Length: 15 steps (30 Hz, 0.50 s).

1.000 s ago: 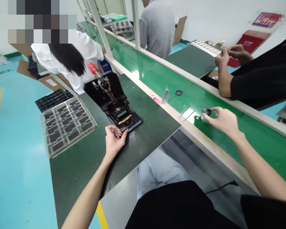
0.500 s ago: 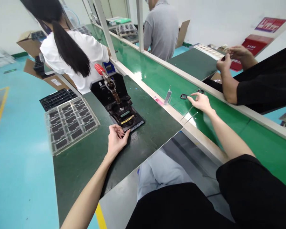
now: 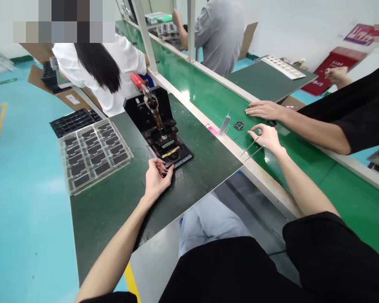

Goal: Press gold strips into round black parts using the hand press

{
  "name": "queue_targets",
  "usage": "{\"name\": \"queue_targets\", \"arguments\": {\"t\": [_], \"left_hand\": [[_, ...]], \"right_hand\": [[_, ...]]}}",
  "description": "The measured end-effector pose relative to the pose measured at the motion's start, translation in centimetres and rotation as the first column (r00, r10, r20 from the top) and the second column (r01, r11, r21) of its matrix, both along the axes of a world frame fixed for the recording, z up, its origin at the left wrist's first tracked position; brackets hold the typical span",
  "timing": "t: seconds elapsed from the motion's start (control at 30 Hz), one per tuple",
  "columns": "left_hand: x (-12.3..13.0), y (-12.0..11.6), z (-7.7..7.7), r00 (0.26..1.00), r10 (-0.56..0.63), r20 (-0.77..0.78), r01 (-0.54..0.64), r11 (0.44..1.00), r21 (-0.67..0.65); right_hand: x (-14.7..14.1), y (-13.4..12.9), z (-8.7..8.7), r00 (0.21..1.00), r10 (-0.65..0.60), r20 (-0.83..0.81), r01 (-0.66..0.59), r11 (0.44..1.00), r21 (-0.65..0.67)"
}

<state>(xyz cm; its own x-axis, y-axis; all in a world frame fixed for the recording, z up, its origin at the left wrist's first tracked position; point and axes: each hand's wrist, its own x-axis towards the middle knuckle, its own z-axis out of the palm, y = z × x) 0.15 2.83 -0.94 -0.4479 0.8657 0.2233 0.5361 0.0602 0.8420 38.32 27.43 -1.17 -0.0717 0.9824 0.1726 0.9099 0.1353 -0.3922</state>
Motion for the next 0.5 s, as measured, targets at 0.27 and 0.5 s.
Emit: {"name": "queue_targets", "arguments": {"t": [0.27,0.5], "left_hand": [[-0.1,0.1,-0.3,1.0,-0.017,-0.023,0.017,1.0,0.022],[0.0,0.0,-0.4,0.998,-0.019,-0.057,0.022,0.999,0.045]], "right_hand": [[-3.3,1.9,0.7,0.993,-0.046,-0.105,0.035,0.993,-0.109],[-3.3,1.5,1.6,0.973,-0.029,-0.23,-0.017,0.98,-0.196]]}}
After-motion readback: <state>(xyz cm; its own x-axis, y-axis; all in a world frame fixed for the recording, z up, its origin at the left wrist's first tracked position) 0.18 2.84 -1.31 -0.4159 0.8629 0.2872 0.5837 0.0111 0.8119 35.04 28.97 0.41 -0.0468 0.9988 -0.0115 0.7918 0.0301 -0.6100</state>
